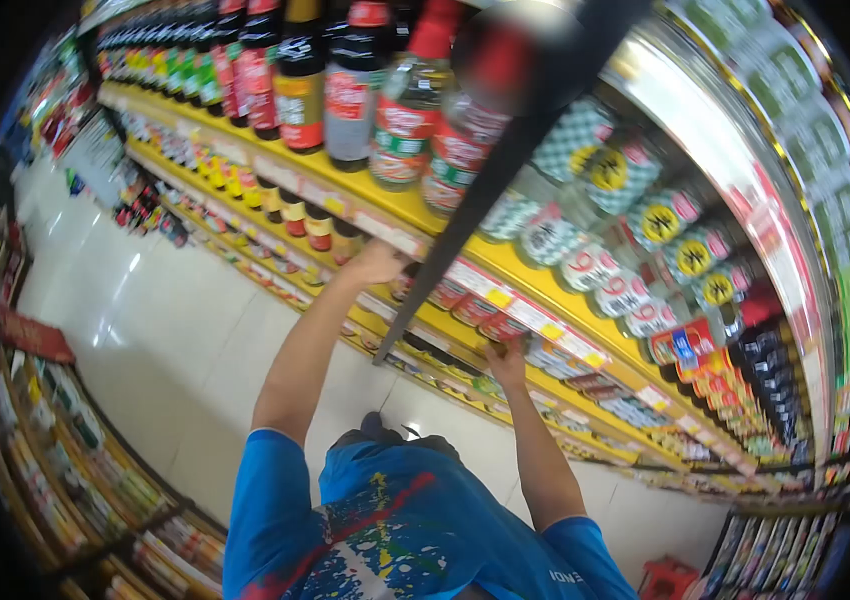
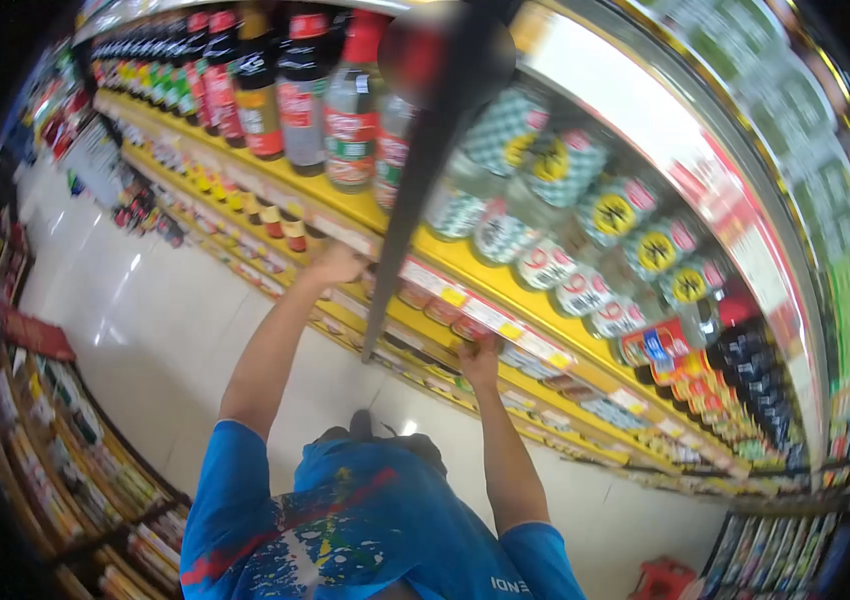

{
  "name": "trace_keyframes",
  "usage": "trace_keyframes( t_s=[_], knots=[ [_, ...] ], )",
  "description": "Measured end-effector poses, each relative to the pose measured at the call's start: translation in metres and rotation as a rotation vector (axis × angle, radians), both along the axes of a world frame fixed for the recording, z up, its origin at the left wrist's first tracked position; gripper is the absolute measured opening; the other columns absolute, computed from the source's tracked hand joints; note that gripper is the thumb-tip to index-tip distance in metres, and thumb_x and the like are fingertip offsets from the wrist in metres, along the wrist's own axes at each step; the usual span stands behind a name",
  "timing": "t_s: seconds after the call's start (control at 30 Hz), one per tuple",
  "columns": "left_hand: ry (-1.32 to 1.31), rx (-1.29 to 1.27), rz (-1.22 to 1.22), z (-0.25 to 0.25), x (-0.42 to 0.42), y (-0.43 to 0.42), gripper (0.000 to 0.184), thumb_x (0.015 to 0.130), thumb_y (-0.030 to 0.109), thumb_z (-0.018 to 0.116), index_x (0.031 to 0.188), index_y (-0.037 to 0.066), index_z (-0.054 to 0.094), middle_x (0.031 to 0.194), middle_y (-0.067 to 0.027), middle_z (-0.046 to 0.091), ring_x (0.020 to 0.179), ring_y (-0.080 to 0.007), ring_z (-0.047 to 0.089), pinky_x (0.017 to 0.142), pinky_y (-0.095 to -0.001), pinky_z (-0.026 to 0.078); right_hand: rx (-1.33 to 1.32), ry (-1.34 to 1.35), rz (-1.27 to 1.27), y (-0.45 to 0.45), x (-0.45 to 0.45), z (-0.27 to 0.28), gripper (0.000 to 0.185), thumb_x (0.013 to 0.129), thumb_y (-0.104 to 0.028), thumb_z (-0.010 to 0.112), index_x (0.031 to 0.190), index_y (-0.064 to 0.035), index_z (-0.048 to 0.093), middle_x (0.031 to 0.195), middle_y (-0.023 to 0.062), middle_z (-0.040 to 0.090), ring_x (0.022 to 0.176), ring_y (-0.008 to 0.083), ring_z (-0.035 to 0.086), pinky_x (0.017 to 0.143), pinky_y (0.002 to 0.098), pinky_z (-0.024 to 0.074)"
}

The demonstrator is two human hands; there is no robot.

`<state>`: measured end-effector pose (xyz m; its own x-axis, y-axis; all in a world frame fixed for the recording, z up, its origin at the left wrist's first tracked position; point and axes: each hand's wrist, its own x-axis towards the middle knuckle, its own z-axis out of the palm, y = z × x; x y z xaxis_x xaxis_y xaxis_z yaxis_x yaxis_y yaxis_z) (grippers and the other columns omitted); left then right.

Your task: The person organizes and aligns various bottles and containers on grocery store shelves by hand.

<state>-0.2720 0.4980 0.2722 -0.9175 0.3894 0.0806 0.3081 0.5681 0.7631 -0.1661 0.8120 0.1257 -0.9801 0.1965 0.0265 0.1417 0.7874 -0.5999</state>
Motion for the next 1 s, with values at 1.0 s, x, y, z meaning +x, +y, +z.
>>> trace_keyframes(
  t_s=[1.0],
  knots=[
    [-0.045, 0.787, 0.704, -0.107, 0.138, 0.067, 0.027, 0.081, 0.0, 0.048, 0.107, -0.003, 0.048, 0.096, -0.0088, 0.057, 0.083, -0.0132, 0.054, 0.069, -0.023, 0.044, -0.619, 0.651, 1.135, 0.047, 0.251, 0.393, 0.036, 0.078, -0.018, 0.049, 0.107, 0.0032, 0.045, 0.067, 0.0073, 0.05, 0.06, 0.0196, 0.051, 0.054, 0.0283, 0.0411]
  ],
)
